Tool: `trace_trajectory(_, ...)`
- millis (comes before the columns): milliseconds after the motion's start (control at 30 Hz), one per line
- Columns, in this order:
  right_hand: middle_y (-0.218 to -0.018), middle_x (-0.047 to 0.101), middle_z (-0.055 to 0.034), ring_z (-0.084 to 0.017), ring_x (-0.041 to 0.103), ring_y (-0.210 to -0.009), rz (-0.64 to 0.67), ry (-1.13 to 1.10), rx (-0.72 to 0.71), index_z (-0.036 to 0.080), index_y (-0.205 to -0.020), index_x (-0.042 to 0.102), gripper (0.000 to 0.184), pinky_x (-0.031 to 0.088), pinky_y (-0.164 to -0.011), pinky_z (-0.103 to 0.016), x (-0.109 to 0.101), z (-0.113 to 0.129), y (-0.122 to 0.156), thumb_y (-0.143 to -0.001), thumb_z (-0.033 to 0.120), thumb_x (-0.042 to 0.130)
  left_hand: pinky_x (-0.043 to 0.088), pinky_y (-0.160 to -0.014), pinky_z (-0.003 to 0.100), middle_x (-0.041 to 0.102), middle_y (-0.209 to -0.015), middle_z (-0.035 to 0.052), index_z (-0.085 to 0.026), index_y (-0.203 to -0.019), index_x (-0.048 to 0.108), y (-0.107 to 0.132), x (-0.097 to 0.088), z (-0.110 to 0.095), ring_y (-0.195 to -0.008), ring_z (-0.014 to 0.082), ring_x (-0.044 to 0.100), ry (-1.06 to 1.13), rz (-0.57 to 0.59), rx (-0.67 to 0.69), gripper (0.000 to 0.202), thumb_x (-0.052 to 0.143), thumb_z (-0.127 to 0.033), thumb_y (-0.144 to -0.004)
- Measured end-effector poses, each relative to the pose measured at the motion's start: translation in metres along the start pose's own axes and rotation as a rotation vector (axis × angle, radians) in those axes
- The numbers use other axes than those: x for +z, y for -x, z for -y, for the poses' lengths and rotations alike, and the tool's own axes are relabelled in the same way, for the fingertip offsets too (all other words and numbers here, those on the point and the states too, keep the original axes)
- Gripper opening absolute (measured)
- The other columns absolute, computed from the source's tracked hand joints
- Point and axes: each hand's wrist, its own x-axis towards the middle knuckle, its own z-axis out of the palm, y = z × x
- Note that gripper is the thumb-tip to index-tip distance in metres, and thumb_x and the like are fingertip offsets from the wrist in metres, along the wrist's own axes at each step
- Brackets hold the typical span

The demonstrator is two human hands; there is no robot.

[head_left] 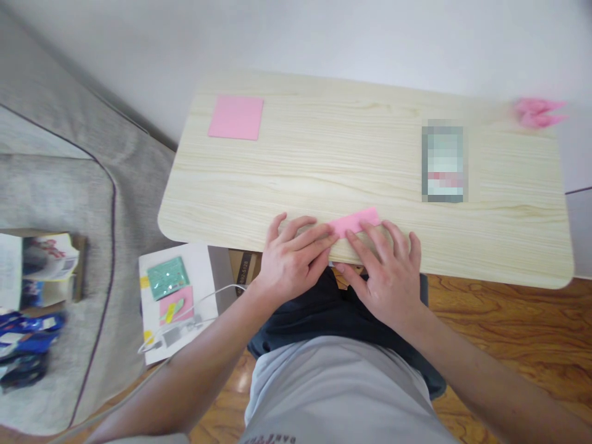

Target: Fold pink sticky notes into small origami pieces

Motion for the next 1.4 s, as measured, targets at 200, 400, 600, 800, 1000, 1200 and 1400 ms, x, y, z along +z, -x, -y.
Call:
trace_trajectory(200, -0.165, 0.046, -0.0068, -0.043, 0.035, -0.152, -0.019, -0.016, -0.012, 0.031, -0.157, 0.047, 0.066, 0.018, -0.122, -0.069, 0.001, -0.014, 0.001, -0.098, 0.059, 0.059, 0.027, -0.123, 0.056, 0.074, -0.134, -0.0017, -0.036, -0.124, 0.075, 0.0, 0.0, -0.001, -0.131, 0.0269, 0.061, -0.002, 0.004, -0.006, 0.031, 0.067, -0.027, -0.096)
trace_trajectory(400, -0.164, 0.047, -0.0086, -0.043, 0.036, -0.151, -0.05, -0.002, -0.013, 0.029, -0.16, 0.044, 0.071, 0.022, -0.12, -0.069, 0.003, -0.026, 0.001, -0.098, 0.06, 0.06, 0.03, -0.121, 0.055, 0.074, -0.134, -0.0011, -0.036, -0.125, 0.075, 0.0, -0.001, 0.0, -0.132, 0.027, 0.062, 0.008, 0.002, -0.003, 0.032, 0.066, -0.026, -0.096)
trace_trajectory(600, -0.163, 0.048, -0.0093, -0.043, 0.035, -0.152, -0.082, 0.028, -0.022, 0.028, -0.162, 0.04, 0.071, 0.023, -0.119, -0.067, 0.005, -0.036, 0.002, -0.1, 0.058, 0.057, 0.027, -0.122, 0.056, 0.072, -0.138, -0.0013, -0.037, -0.128, 0.073, 0.004, -0.001, -0.002, -0.134, 0.027, 0.061, -0.018, -0.01, -0.001, 0.033, 0.065, -0.027, -0.098)
trace_trajectory(800, -0.162, 0.049, -0.011, -0.042, 0.035, -0.152, -0.105, 0.044, -0.009, 0.025, -0.164, 0.036, 0.072, 0.021, -0.121, -0.066, 0.005, -0.034, 0.003, -0.102, 0.058, 0.053, 0.024, -0.124, 0.057, 0.071, -0.139, -0.0014, -0.038, -0.132, 0.07, 0.011, -0.003, -0.004, -0.139, 0.0269, 0.058, -0.016, -0.014, -0.006, 0.035, 0.063, -0.029, -0.099)
trace_trajectory(1000, -0.163, 0.049, -0.0101, -0.04, 0.034, -0.153, -0.112, 0.081, -0.007, 0.023, -0.162, 0.04, 0.071, 0.021, -0.122, -0.063, 0.005, -0.032, 0.005, -0.102, 0.059, 0.051, 0.029, -0.122, 0.052, 0.071, -0.139, -0.0041, -0.038, -0.126, 0.073, 0.008, -0.003, -0.009, -0.137, 0.025, 0.057, -0.002, -0.019, -0.062, 0.029, 0.06, -0.032, -0.1)
trace_trajectory(1200, -0.158, 0.053, -0.0113, -0.039, 0.036, -0.15, -0.174, 0.06, -0.005, 0.023, -0.157, 0.046, 0.066, 0.022, -0.121, -0.061, 0.006, -0.03, 0.007, -0.101, 0.058, 0.053, 0.036, -0.115, 0.051, 0.069, -0.14, 0.0003, -0.033, -0.134, 0.068, -0.004, -0.005, -0.024, -0.13, 0.0282, 0.057, -0.013, -0.023, -0.18, 0.038, 0.065, -0.036, -0.096)
trace_trajectory(1400, -0.147, 0.061, -0.0122, -0.037, 0.047, -0.134, -0.213, -0.019, 0.021, 0.026, -0.145, 0.059, 0.052, 0.036, -0.109, -0.056, -0.002, -0.029, -0.01, -0.098, 0.048, 0.061, 0.04, -0.104, 0.05, 0.072, -0.127, 0.0034, -0.029, -0.115, 0.072, -0.015, 0.004, -0.032, -0.118, 0.0291, 0.058, -0.018, -0.093, -0.237, 0.023, 0.065, -0.027, -0.092)
